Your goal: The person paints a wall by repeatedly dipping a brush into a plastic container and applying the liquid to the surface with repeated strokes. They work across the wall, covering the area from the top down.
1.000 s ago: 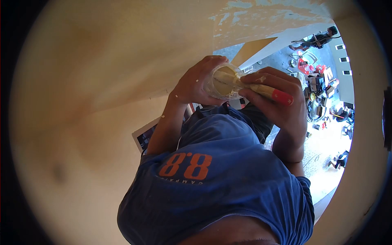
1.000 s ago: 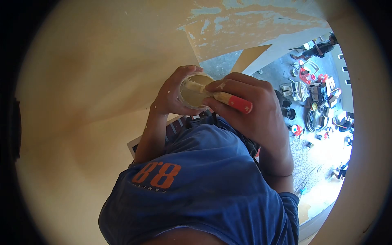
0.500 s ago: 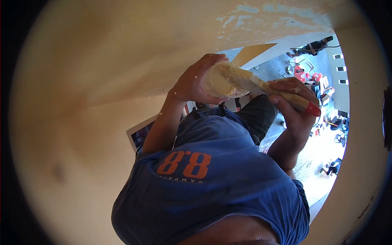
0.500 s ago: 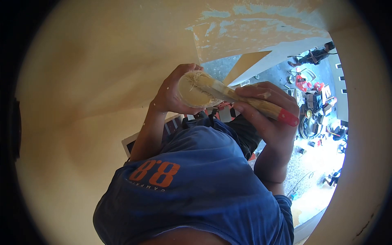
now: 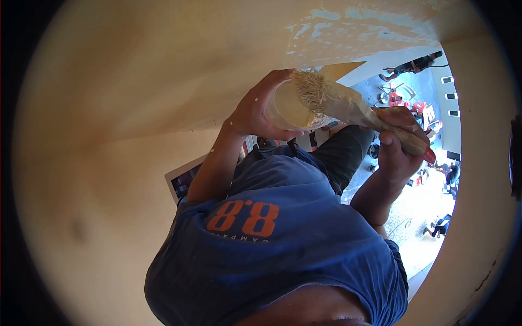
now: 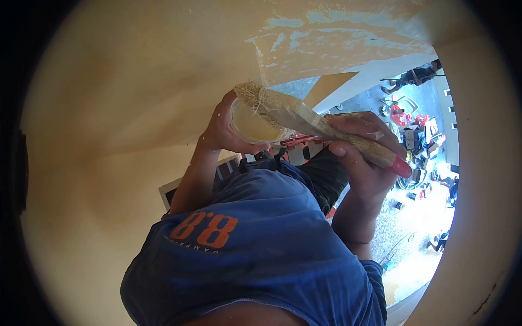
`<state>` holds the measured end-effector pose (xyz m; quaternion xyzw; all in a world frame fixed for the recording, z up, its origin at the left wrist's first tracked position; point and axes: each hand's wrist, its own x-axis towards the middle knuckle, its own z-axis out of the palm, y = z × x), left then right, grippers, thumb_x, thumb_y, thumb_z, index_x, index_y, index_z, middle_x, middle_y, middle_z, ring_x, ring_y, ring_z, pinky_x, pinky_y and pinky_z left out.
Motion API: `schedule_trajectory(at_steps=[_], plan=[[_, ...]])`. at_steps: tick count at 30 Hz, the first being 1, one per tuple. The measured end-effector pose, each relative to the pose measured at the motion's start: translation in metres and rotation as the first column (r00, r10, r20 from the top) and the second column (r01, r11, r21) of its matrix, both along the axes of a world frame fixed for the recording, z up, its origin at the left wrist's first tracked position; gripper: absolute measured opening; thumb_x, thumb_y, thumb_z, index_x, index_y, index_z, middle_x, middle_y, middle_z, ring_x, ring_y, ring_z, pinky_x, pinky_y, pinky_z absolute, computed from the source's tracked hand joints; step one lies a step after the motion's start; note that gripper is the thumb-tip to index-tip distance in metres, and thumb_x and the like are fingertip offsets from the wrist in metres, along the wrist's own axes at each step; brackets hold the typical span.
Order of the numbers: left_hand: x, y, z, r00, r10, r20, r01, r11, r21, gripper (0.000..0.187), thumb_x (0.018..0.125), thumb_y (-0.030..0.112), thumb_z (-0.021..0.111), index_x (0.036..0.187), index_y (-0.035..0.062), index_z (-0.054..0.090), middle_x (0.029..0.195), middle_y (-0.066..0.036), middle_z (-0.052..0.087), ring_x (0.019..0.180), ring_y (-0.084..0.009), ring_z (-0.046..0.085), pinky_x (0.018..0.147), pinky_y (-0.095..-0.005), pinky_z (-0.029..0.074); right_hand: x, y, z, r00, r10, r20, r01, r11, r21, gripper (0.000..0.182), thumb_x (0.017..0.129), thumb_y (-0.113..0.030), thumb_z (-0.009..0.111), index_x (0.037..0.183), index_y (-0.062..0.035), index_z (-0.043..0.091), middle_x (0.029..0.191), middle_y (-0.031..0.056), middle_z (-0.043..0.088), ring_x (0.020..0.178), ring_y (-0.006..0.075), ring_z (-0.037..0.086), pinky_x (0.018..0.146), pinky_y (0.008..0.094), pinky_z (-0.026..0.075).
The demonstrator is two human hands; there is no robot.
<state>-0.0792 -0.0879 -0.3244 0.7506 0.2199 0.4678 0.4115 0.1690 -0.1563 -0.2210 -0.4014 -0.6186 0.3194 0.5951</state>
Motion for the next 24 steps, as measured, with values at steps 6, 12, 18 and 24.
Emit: schedule_trajectory(at_steps=[6, 12, 18, 24], plan=[[0.001, 0.000, -0.001, 1.000, -0.007, -0.011, 0.007, 1.000, -0.002, 0.102, 0.050, 0.021, 0.090, 0.136, 0.0035, 0.037, 0.125, -0.015, 0.050, 0.118, -0.0268, 0.050, 0.100, -0.0368, 0.039, 0.001, 0.000, 0.002, 0.997, -0.023, -0.074, 0.026, 0.999, 0.036, 0.038, 0.071, -0.024, 0.079, 0.092, 0.0055, 0.067, 0.087, 0.0174, 0.067, 0.079, 0.0240, 0.065, 0.071, 0.0313, 0.050], [0.003, 0.001, -0.001, 0.999, 0.029, -0.032, -0.027, 0.998, 0.056, 0.103, 0.052, 0.023, 0.090, 0.137, 0.0033, 0.036, 0.126, -0.015, 0.050, 0.118, -0.0266, 0.051, 0.100, -0.0369, 0.040, 0.004, 0.003, 0.005, 0.992, -0.056, -0.110, 0.068, 0.992, 0.109, 0.044, 0.072, -0.030, 0.079, 0.093, 0.0060, 0.065, 0.085, 0.0164, 0.066, 0.079, 0.0248, 0.064, 0.072, 0.0322, 0.050], [0.005, -0.001, -0.002, 0.999, 0.033, -0.013, -0.032, 0.997, 0.073, 0.104, 0.051, 0.025, 0.090, 0.137, 0.0034, 0.036, 0.125, -0.015, 0.050, 0.117, -0.0260, 0.052, 0.098, -0.0355, 0.041, 0.024, 0.008, 0.006, 0.996, 0.088, 0.005, -0.087, 0.969, 0.232, 0.040, 0.083, -0.025, 0.068, 0.107, 0.0062, 0.058, 0.101, 0.0185, 0.056, 0.097, 0.0291, 0.058, 0.077, 0.0430, 0.052], [0.006, -0.002, -0.009, 1.000, 0.015, 0.005, -0.015, 0.999, -0.044, 0.103, 0.051, 0.024, 0.090, 0.137, 0.0033, 0.036, 0.125, -0.015, 0.051, 0.116, -0.0256, 0.052, 0.098, -0.0353, 0.041, 0.017, 0.007, 0.008, 0.994, 0.062, -0.093, -0.039, 0.973, 0.230, 0.042, 0.085, -0.027, 0.067, 0.110, 0.0054, 0.058, 0.102, 0.0196, 0.055, 0.094, 0.0295, 0.059, 0.073, 0.0415, 0.055]])
